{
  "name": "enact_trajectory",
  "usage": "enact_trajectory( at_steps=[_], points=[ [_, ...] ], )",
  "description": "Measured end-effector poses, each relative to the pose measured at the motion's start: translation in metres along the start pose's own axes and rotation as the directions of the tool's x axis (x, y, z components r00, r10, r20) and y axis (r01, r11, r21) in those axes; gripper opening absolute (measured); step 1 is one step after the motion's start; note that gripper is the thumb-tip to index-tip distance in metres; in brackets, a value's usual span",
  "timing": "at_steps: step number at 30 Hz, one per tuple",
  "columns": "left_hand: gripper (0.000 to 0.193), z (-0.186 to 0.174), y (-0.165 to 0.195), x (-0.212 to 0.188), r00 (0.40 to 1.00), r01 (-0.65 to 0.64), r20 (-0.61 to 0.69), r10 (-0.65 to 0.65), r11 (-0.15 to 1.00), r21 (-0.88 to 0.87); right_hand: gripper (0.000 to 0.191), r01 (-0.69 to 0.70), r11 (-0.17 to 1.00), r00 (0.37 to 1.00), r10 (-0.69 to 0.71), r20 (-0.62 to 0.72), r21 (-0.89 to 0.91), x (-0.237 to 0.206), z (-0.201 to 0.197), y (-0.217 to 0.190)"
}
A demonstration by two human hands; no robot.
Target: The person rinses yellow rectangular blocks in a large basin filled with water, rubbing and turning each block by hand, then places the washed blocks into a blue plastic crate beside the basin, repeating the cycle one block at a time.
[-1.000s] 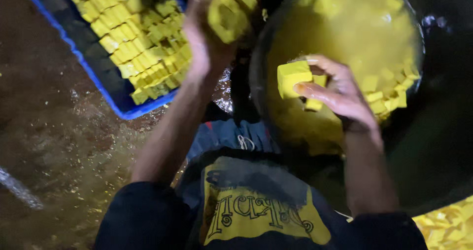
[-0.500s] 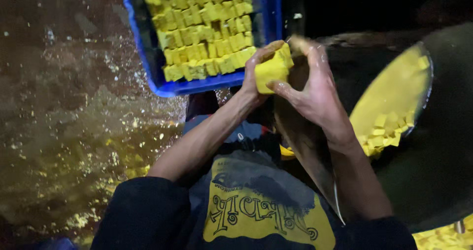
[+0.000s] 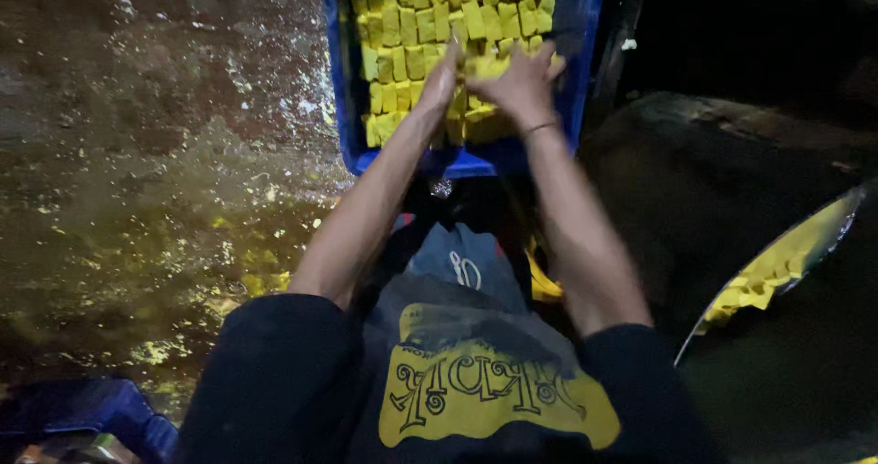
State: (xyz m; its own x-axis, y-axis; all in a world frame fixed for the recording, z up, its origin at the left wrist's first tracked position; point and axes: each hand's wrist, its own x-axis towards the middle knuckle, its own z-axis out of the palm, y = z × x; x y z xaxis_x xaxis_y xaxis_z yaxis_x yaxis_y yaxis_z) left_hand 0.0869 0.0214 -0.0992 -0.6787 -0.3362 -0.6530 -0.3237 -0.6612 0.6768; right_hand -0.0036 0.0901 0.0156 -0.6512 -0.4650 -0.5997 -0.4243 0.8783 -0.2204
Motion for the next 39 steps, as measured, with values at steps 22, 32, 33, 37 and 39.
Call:
enact_trajectory(
  at_steps=[22, 32, 33, 37, 39],
  points=[
    [0.045, 0.331, 0.019, -0.136, 0.497, -0.867, 0.669, 0.552, 0.347, 0.358, 0.041, 0.402, 0.243, 0.856, 0.243, -0.457, 0.883, -0.334, -0.115, 0.278],
    [0.044, 0.441, -0.224, -0.166, 0.207, -0.958, 0.66, -0.722, -0.013, 0.286, 0.045, -0.235, 0.961, 0.9, 0.157, -0.406, -0.149, -0.292, 0.084, 0.53],
    [0.044, 0.431, -0.235, -0.16, 0.221, -0.949, 0.638, -0.737, -0.013, 0.314, 0.026, -0.221, 0.898, 0.961, 0.135, -0.241, -0.381, -0.286, 0.095, 0.533],
    [0.043, 0.422, -0.242, -0.148, 0.288, -0.918, 0.596, -0.749, -0.039, 0.394, 0.023, -0.225, 0.972, 0.964, 0.212, -0.161, -0.067, -0.273, 0.105, 0.539],
    [0.043, 0.433, -0.234, -0.144, 0.321, -0.905, 0.59, -0.74, -0.056, 0.422, 0.023, -0.114, 0.992, 0.933, 0.091, -0.348, -0.046, -0.272, 0.103, 0.553]
  ],
)
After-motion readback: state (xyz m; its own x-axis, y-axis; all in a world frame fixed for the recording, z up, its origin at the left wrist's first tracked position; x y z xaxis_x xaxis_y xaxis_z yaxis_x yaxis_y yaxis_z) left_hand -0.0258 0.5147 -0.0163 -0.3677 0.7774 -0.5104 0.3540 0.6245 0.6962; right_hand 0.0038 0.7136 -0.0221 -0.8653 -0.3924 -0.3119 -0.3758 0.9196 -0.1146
